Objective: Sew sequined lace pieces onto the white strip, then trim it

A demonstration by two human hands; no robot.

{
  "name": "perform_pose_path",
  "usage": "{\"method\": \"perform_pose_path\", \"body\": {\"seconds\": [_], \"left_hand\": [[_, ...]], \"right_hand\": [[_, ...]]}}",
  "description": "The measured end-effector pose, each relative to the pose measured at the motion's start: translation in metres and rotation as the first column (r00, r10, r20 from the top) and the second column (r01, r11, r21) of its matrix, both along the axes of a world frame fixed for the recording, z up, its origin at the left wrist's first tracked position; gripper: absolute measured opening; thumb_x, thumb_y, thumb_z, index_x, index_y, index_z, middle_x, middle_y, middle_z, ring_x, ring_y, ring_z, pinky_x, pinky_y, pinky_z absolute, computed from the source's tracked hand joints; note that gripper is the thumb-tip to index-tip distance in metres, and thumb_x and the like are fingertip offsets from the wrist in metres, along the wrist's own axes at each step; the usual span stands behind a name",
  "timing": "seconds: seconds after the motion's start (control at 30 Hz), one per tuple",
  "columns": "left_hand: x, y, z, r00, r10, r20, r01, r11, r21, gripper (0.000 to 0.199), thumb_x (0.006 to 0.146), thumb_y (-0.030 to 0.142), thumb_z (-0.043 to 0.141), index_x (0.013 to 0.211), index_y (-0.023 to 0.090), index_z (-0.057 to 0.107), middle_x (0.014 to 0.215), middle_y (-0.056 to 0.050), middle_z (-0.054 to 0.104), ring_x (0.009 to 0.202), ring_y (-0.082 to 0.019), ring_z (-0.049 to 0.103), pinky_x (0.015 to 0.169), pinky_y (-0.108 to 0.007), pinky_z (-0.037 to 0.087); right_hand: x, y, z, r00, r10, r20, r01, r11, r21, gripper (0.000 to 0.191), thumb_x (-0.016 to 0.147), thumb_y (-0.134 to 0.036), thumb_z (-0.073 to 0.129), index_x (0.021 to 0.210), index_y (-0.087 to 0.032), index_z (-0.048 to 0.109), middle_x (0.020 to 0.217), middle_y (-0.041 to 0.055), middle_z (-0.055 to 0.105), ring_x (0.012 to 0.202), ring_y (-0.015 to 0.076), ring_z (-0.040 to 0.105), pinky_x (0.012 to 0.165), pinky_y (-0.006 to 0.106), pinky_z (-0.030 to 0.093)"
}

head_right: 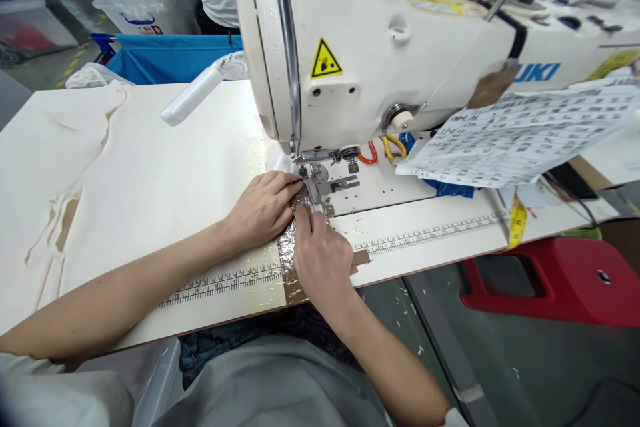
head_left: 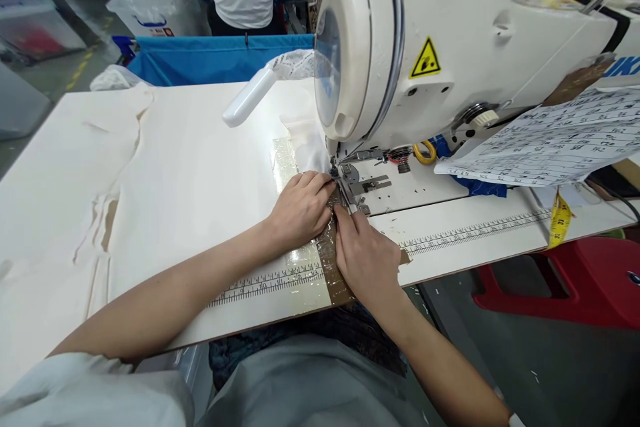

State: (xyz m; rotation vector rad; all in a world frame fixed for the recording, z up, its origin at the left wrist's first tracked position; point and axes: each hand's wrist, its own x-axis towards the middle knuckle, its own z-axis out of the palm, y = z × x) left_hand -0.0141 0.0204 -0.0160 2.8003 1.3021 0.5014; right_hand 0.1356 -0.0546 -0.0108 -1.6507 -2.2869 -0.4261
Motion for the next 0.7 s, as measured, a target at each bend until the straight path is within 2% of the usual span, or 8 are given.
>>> {"method": "perform_pose_path", "body": {"seconds": [0.17, 0.27, 0.33, 0.47, 0.53, 0.6, 0.67, 0.7], "left_hand": [[0.0, 0.001, 0.007, 0.999, 0.029, 0.034, -0.027, 0.999, -0.035, 0.035, 0.096, 0.019, 0.042, 0.124, 0.009, 0.061, 0.126, -0.012, 0.063, 0.119, -0.026, 0.053, 0.101, -0.042, 0.044], [-0.003, -0.007, 0.027, 0.998, 0.059, -0.021, -0.06, 0.995, -0.079, 0.034, 0.095, 0.016, 0.044, 0.122, 0.009, 0.06, 0.128, -0.014, 0.061, 0.118, -0.026, 0.054, 0.097, -0.04, 0.047], [-0.01, -0.018, 0.043, 0.993, 0.057, -0.107, -0.069, 0.991, -0.112, 0.032, 0.094, 0.017, 0.045, 0.121, 0.008, 0.06, 0.123, -0.015, 0.063, 0.111, -0.026, 0.058, 0.089, -0.039, 0.05], [-0.047, -0.052, 0.062, 0.981, 0.034, -0.189, -0.069, 0.98, -0.185, 0.026, 0.095, 0.021, 0.047, 0.112, 0.011, 0.064, 0.103, -0.013, 0.068, 0.091, -0.023, 0.065, 0.076, -0.036, 0.054], [-0.078, -0.076, 0.06, 0.982, 0.128, -0.138, -0.153, 0.971, -0.185, 0.024, 0.096, 0.022, 0.047, 0.108, 0.013, 0.065, 0.1, -0.012, 0.069, 0.09, -0.022, 0.065, 0.076, -0.035, 0.055], [-0.114, -0.103, 0.052, 0.942, 0.332, -0.039, -0.334, 0.933, -0.134, 0.025, 0.097, 0.021, 0.043, 0.109, 0.015, 0.064, 0.103, -0.01, 0.07, 0.096, -0.021, 0.065, 0.08, -0.034, 0.055], [-0.152, -0.13, 0.042, 0.823, 0.566, 0.052, -0.564, 0.824, -0.051, 0.025, 0.096, 0.023, 0.041, 0.109, 0.017, 0.062, 0.104, -0.009, 0.069, 0.097, -0.021, 0.065, 0.083, -0.036, 0.055], [-0.17, -0.142, 0.037, 0.722, 0.687, 0.087, -0.687, 0.726, -0.029, 0.025, 0.096, 0.025, 0.041, 0.109, 0.018, 0.061, 0.106, -0.009, 0.069, 0.099, -0.021, 0.064, 0.085, -0.037, 0.054]], "right_hand": [[0.01, -0.01, 0.002, 0.99, 0.065, -0.122, -0.064, 0.998, 0.014, 0.029, 0.098, -0.017, 0.047, 0.119, -0.013, 0.065, 0.086, 0.0061, 0.073, 0.055, 0.0131, 0.063, 0.045, 0.025, 0.036], [0.019, -0.023, 0.004, 0.941, 0.163, -0.298, -0.172, 0.985, -0.005, 0.03, 0.102, -0.023, 0.042, 0.117, -0.013, 0.066, 0.088, 0.0071, 0.073, 0.061, 0.0143, 0.066, 0.051, 0.024, 0.043], [0.025, -0.031, 0.004, 0.888, 0.229, -0.399, -0.261, 0.965, -0.026, 0.031, 0.102, -0.024, 0.041, 0.12, -0.013, 0.064, 0.095, 0.0087, 0.073, 0.074, 0.017, 0.07, 0.061, 0.025, 0.049], [0.035, -0.034, -0.004, 0.829, 0.257, -0.496, -0.342, 0.936, -0.086, 0.038, 0.101, -0.026, 0.04, 0.137, -0.021, 0.052, 0.114, 0.0108, 0.072, 0.093, 0.0217, 0.073, 0.072, 0.029, 0.057], [0.037, -0.03, -0.01, 0.814, 0.236, -0.531, -0.338, 0.935, -0.103, 0.043, 0.101, -0.032, 0.04, 0.142, -0.023, 0.048, 0.119, 0.0116, 0.072, 0.096, 0.0247, 0.073, 0.067, 0.031, 0.06], [0.038, -0.027, -0.016, 0.819, 0.228, -0.527, -0.367, 0.914, -0.175, 0.046, 0.099, -0.036, 0.042, 0.143, -0.022, 0.047, 0.122, 0.0121, 0.072, 0.099, 0.0272, 0.074, 0.064, 0.032, 0.061], [0.037, -0.027, -0.018, 0.826, 0.222, -0.518, -0.389, 0.89, -0.239, 0.046, 0.099, -0.039, 0.044, 0.141, -0.022, 0.049, 0.124, 0.0125, 0.071, 0.097, 0.0286, 0.074, 0.059, 0.032, 0.061], [0.035, -0.028, -0.019, 0.832, 0.199, -0.517, -0.374, 0.891, -0.258, 0.046, 0.099, -0.041, 0.043, 0.14, -0.022, 0.051, 0.124, 0.0125, 0.071, 0.095, 0.0291, 0.075, 0.057, 0.032, 0.061]]}}
